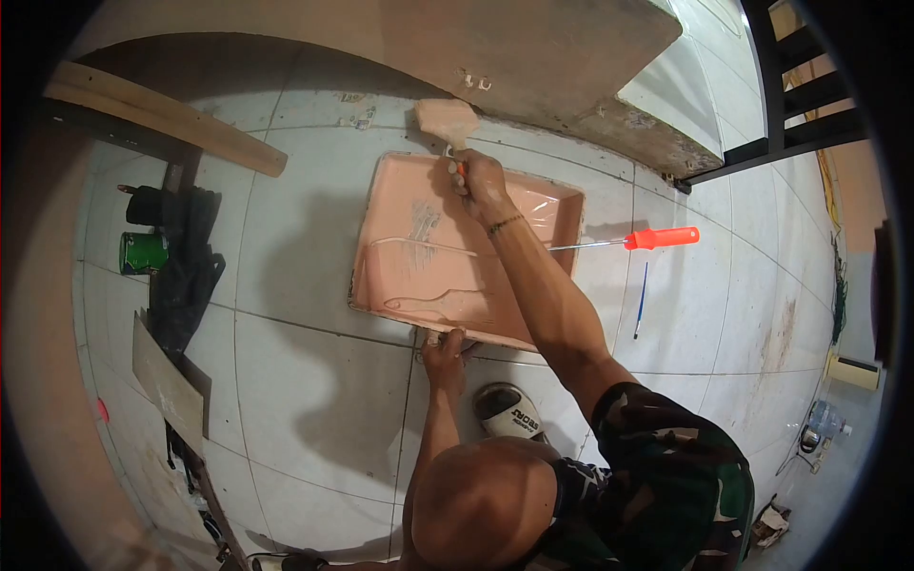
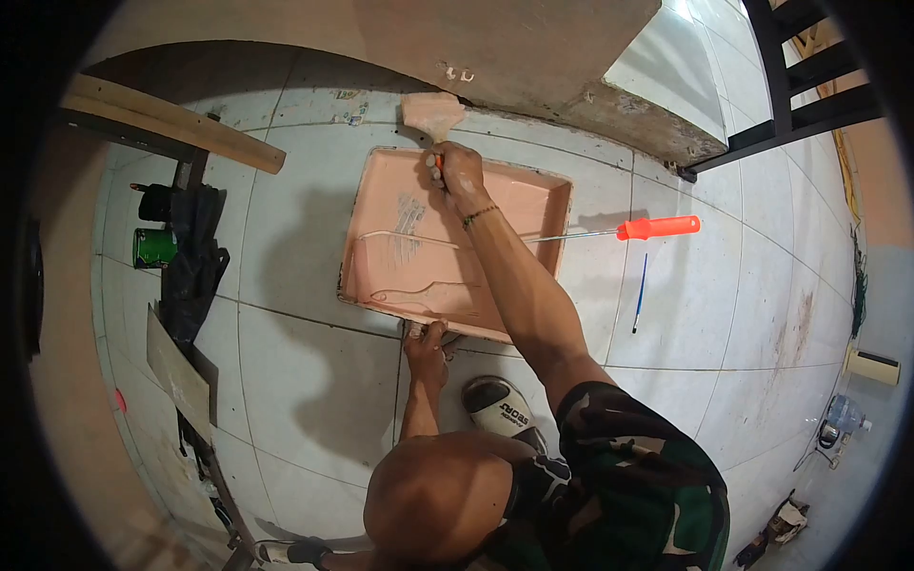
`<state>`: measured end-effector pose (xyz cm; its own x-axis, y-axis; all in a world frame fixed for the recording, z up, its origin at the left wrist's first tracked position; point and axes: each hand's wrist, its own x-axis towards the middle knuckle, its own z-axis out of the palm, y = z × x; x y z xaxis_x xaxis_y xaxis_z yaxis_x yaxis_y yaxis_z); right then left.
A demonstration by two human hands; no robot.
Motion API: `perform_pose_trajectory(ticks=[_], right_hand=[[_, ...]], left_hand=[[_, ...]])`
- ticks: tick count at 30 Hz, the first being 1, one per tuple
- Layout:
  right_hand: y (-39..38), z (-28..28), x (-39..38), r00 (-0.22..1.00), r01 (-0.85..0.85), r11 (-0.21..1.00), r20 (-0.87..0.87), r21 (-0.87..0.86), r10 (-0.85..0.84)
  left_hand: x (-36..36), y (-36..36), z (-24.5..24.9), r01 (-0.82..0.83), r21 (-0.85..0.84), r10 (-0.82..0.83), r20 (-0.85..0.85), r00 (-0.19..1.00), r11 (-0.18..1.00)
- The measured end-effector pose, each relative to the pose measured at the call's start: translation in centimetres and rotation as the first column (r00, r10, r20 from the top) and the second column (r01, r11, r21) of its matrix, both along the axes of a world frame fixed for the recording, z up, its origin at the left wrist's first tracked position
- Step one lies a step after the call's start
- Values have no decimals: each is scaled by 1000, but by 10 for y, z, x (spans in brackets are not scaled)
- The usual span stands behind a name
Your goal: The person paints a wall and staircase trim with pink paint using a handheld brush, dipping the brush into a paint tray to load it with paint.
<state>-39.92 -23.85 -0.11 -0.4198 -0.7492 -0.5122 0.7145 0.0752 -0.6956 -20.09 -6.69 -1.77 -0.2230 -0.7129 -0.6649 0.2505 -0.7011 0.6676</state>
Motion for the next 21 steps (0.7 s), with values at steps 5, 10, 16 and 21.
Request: perform_pose_trajectory(ticks=[5, 10, 16, 21], right_hand=[[-10, -13, -4, 994, 113, 994, -3, -6, -113], [10, -18, 2, 986, 166, 984, 26, -56, -165], [8, 8, 13, 984, 175, 985, -39, -1, -175], [-31, 19, 30, 985, 156, 988, -75, -22, -157]], left_hand=[[1, 0, 1, 3, 2, -3, 7, 1000, 1000], [-3, -1, 2, -12, 24, 11, 22, 1000, 1000], [-1, 0, 1, -15, -2, 15, 20, 1000, 1000], [1, 1, -9, 8, 14, -8, 55, 998, 1000]])
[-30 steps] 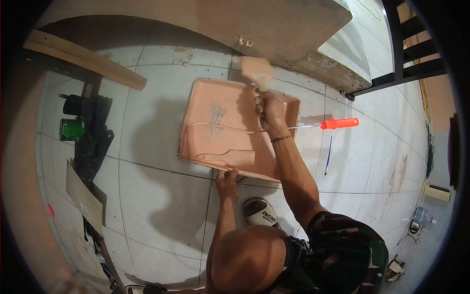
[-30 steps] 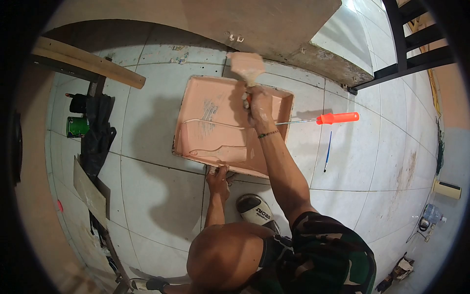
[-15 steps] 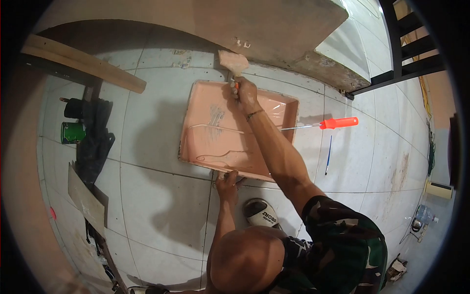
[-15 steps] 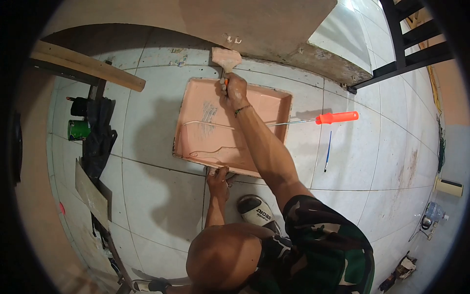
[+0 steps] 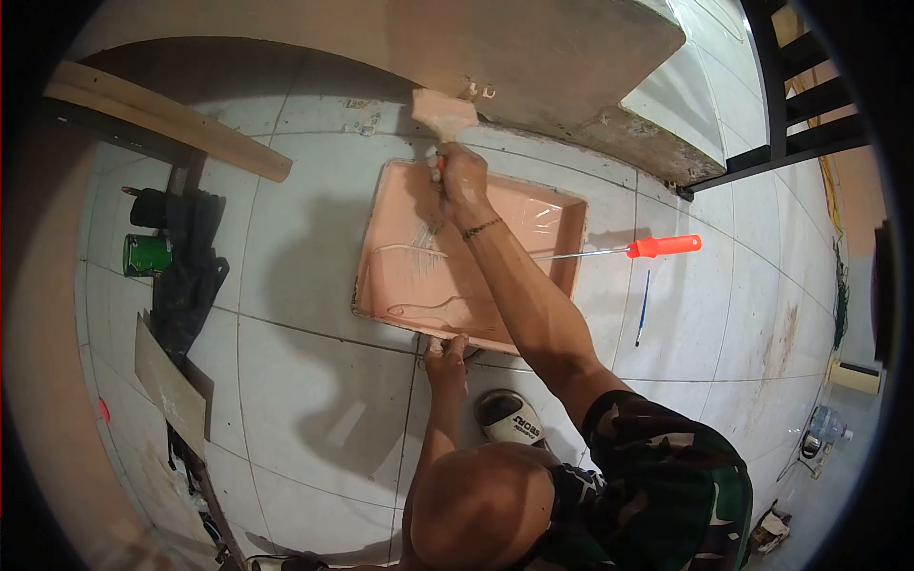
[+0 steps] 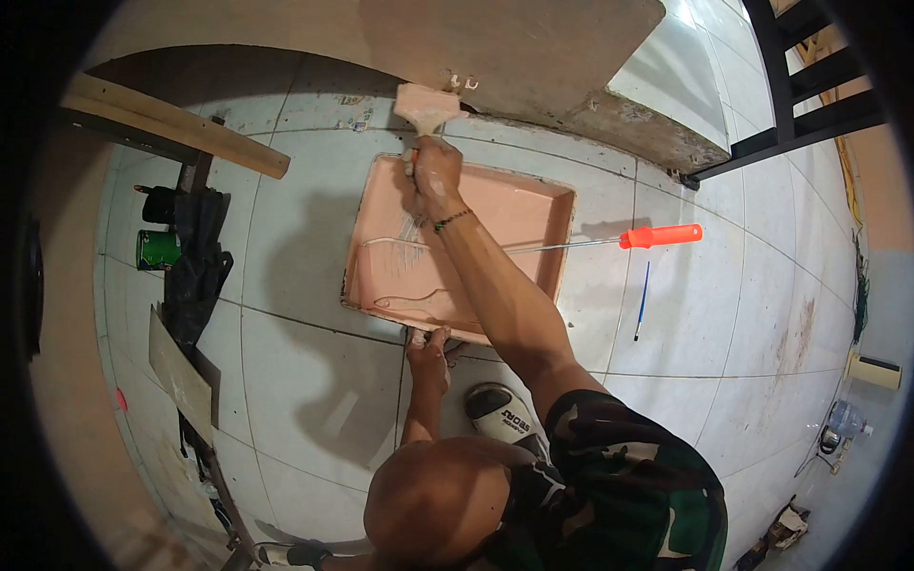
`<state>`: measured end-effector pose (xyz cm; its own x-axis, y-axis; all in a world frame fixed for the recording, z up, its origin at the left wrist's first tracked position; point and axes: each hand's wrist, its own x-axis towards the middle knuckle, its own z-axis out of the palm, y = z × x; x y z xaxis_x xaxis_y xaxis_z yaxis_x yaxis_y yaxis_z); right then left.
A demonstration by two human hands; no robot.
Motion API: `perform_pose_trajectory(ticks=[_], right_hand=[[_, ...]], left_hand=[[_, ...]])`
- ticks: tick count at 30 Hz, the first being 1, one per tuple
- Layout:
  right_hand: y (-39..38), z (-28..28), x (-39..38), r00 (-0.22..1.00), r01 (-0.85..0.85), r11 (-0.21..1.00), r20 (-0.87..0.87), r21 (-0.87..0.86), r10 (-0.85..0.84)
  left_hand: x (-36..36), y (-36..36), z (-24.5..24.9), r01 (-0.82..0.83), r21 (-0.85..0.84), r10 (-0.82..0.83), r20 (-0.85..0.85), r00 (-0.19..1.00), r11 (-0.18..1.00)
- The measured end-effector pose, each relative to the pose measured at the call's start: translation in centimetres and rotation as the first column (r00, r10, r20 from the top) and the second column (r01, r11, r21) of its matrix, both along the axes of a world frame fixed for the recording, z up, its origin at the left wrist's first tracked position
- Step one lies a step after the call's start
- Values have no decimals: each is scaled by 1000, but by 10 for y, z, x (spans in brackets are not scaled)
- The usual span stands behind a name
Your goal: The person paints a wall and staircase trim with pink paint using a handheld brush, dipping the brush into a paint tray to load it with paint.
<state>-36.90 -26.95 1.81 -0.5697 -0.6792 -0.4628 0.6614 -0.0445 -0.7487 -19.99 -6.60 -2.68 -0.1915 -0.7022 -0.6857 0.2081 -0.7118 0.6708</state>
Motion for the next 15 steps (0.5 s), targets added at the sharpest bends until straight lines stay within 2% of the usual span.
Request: perform_pose_trajectory(ticks=[3, 5, 6, 8, 11, 15], right_hand=[[-16, 31, 17, 995, 8, 998, 95, -56, -2], [-28, 42, 26, 986, -20, 997, 161, -70, 31], [-36, 40, 30, 990, -38, 996, 134, -81, 49], [-45, 45, 39, 987, -64, 990, 139, -126, 81], [-53, 58, 50, 983, -122, 980, 116, -157, 141], [-41, 69, 58, 965, -209, 946, 106, -246, 241]], left_hand=[[1, 1, -3, 15, 6, -15, 14, 1000, 1000], [2, 2, -5, 12, -31, -13, -38, 999, 999], [3, 4, -10, 11, -32, -12, -36, 999, 999], [4, 2, -14, 71, -72, -66, 76, 995, 995], [3, 0, -3, 58, -42, -59, -6, 998, 997], [4, 1, -5, 51, 6, -51, -4, 999, 999]])
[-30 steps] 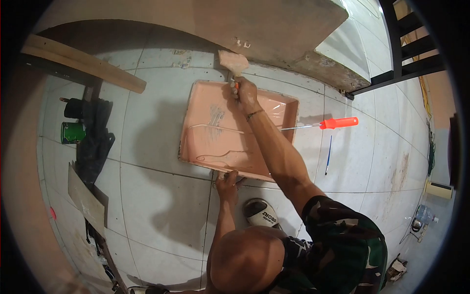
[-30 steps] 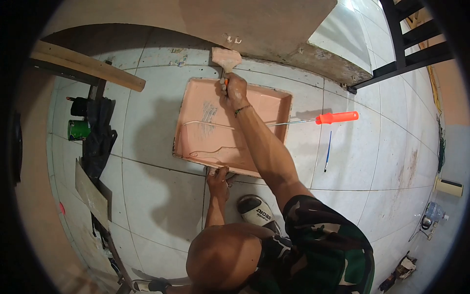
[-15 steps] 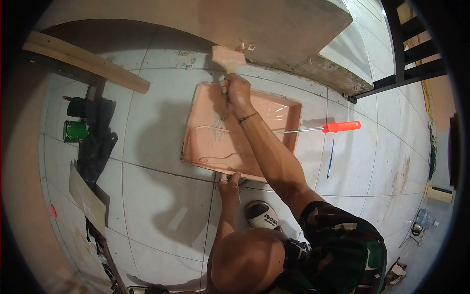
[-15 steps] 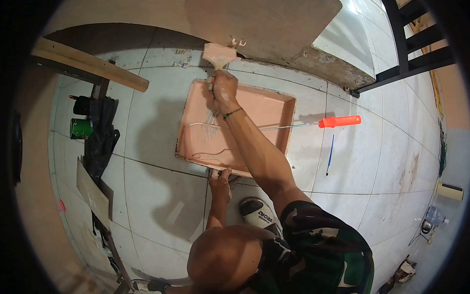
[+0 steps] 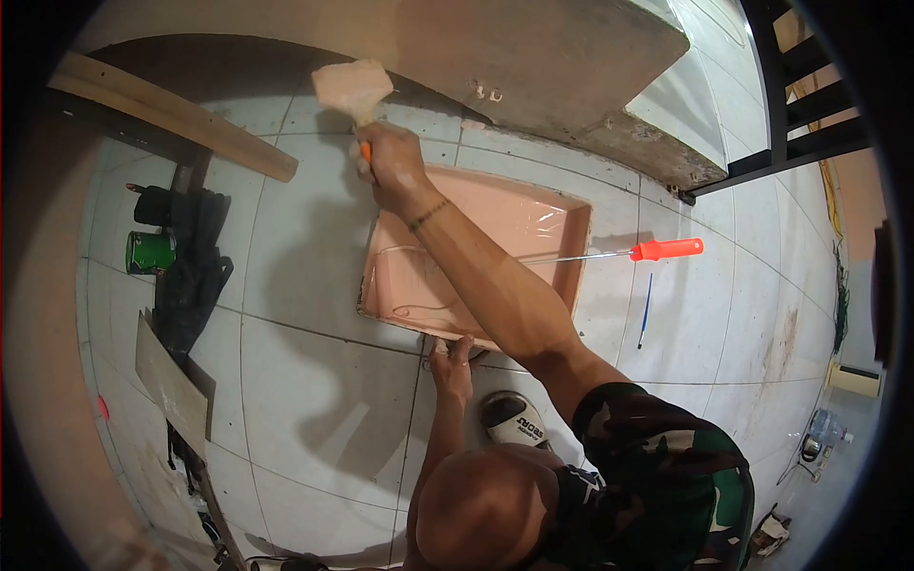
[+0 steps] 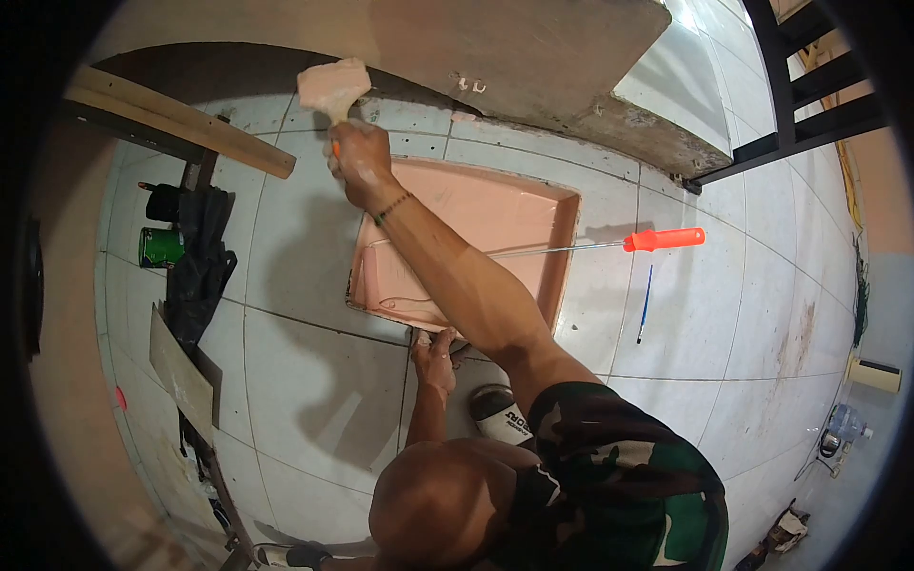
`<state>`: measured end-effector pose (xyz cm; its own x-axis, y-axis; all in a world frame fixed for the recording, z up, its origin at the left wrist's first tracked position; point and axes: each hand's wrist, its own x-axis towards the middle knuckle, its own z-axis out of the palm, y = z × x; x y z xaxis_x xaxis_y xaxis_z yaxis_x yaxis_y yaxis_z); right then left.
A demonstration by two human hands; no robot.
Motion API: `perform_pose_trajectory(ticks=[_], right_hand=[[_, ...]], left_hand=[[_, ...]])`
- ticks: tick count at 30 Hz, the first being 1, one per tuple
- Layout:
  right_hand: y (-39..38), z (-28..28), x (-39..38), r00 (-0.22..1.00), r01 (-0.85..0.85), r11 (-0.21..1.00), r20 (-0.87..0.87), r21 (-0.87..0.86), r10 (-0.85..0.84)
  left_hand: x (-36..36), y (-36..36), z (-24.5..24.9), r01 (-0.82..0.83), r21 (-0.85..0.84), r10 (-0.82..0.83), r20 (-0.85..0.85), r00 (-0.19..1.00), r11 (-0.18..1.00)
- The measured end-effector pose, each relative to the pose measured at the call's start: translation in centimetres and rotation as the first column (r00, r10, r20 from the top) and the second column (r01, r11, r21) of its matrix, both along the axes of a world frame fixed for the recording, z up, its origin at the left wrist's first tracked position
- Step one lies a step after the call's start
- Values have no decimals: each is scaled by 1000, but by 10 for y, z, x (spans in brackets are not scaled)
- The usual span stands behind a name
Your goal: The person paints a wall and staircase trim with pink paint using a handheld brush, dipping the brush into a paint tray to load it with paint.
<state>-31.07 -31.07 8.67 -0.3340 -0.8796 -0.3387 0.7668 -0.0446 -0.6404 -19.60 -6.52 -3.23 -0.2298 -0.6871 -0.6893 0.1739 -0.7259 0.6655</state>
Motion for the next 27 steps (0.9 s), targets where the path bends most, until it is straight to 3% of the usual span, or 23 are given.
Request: perform_pose_trajectory(ticks=[4, 9, 11, 14, 21, 27], right_hand=[[69, 4, -14, 992, -91, 980, -72, 178, 105], [141, -39, -68, 979, 157, 938, -176, 310, -106], [155, -42, -88, 973, 203, 916, -178, 345, -149], [153, -48, -109, 960, 245, 893, -223, 378, -169], [120, -57, -123, 974, 220, 903, -141, 370, -180], [105, -66, -126, 957, 288, 871, -153, 397, -247]], left_hand=[[1, 3, -15, -13, -83, 15, 29, 999, 996], [1, 3, -12, -42, -92, 43, 6, 999, 995], [2, 3, -13, -82, -72, 75, -99, 992, 994], [-3, -3, 13, -69, 24, 70, -28, 997, 997], [-6, 0, 20, -134, 26, 134, -7, 991, 991], [7, 9, 21, -26, 50, 22, 78, 997, 998]])
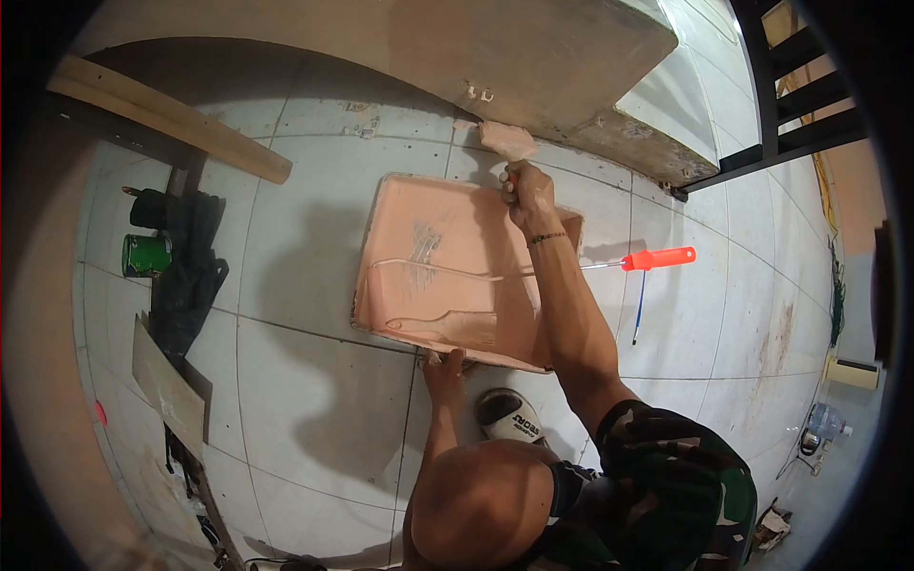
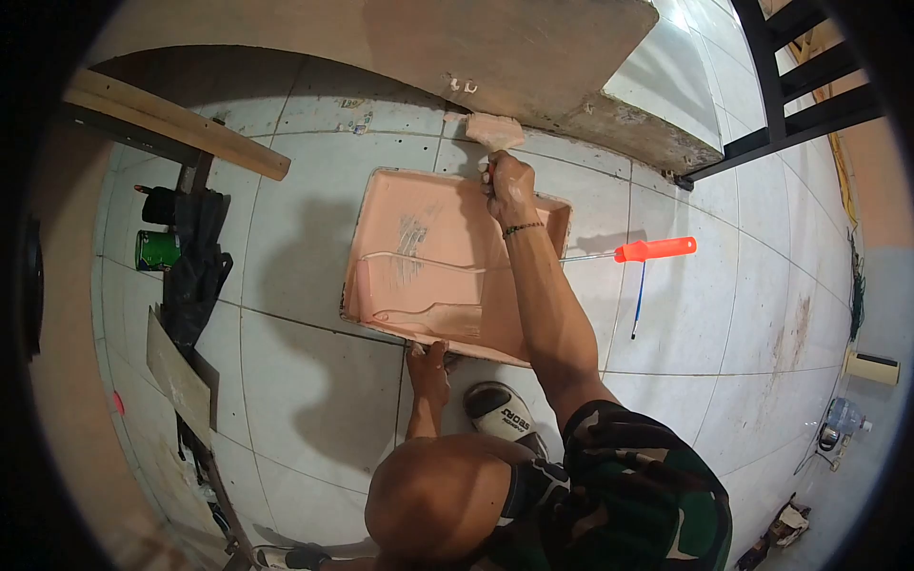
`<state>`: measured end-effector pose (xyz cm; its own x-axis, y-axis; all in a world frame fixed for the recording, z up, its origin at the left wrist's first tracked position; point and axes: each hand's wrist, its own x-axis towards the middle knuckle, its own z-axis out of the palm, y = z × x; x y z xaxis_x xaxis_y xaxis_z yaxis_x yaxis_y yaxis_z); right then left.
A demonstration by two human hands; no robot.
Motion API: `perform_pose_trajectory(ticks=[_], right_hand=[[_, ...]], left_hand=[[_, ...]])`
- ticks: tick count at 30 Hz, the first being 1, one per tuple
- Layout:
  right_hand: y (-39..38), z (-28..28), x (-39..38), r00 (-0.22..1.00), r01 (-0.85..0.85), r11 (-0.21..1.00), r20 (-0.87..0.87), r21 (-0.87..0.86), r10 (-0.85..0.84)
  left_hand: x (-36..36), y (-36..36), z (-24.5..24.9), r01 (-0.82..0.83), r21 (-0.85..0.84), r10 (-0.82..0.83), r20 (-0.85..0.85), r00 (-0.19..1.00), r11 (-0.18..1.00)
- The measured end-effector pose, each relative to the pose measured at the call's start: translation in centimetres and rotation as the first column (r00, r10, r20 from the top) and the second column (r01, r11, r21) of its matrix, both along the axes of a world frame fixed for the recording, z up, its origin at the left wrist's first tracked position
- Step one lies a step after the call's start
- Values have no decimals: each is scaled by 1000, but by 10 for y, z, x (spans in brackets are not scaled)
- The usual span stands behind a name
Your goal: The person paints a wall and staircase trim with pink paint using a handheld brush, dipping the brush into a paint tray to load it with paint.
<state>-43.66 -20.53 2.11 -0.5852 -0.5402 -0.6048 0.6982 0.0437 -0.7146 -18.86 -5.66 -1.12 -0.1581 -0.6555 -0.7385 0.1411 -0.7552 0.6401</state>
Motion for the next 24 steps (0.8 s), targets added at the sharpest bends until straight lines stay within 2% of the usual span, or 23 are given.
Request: perform_pose_trajectory(ticks=[3, 6, 8, 12, 15, 17, 20, 24], right_hand=[[-9, -1, -9, 999, -2, 999, -39, 46, 4], [-1, 10, -6, 999, 25, 998, -41, -65, -28], [14, 13, 0, 999, 30, 999, -27, -42, -31], [26, 9, 1, 1000, 12, 1000, -2, 17, -11], [14, 4, -6, 1000, -19, 999, 15, 28, 19], [3, -1, -12, 999, -36, 999, 18, 30, 36], [-10, -5, -17, 1000, 5, 1000, 15, -13, -5], [5, 13, -5, 1000, 6, 999, -10, -46, -7]], left_hand=[[3, 7, 1, -17, -2, 17, 0, 1000, 1000], [5, 6, 14, -8, 21, 7, 45, 999, 1000], [6, 2, 27, 53, 68, -59, 85, 995, 996], [26, 16, 12, 52, 114, -56, 31, 998, 992], [44, 22, 17, 113, 168, -114, -3, 993, 979], [53, 26, 24, 237, 255, -248, 9, 969, 937], [70, 35, 34, 300, 235, -289, -77, 954, 925], [96, 44, 51, 275, 174, -270, -51, 962, 946]])
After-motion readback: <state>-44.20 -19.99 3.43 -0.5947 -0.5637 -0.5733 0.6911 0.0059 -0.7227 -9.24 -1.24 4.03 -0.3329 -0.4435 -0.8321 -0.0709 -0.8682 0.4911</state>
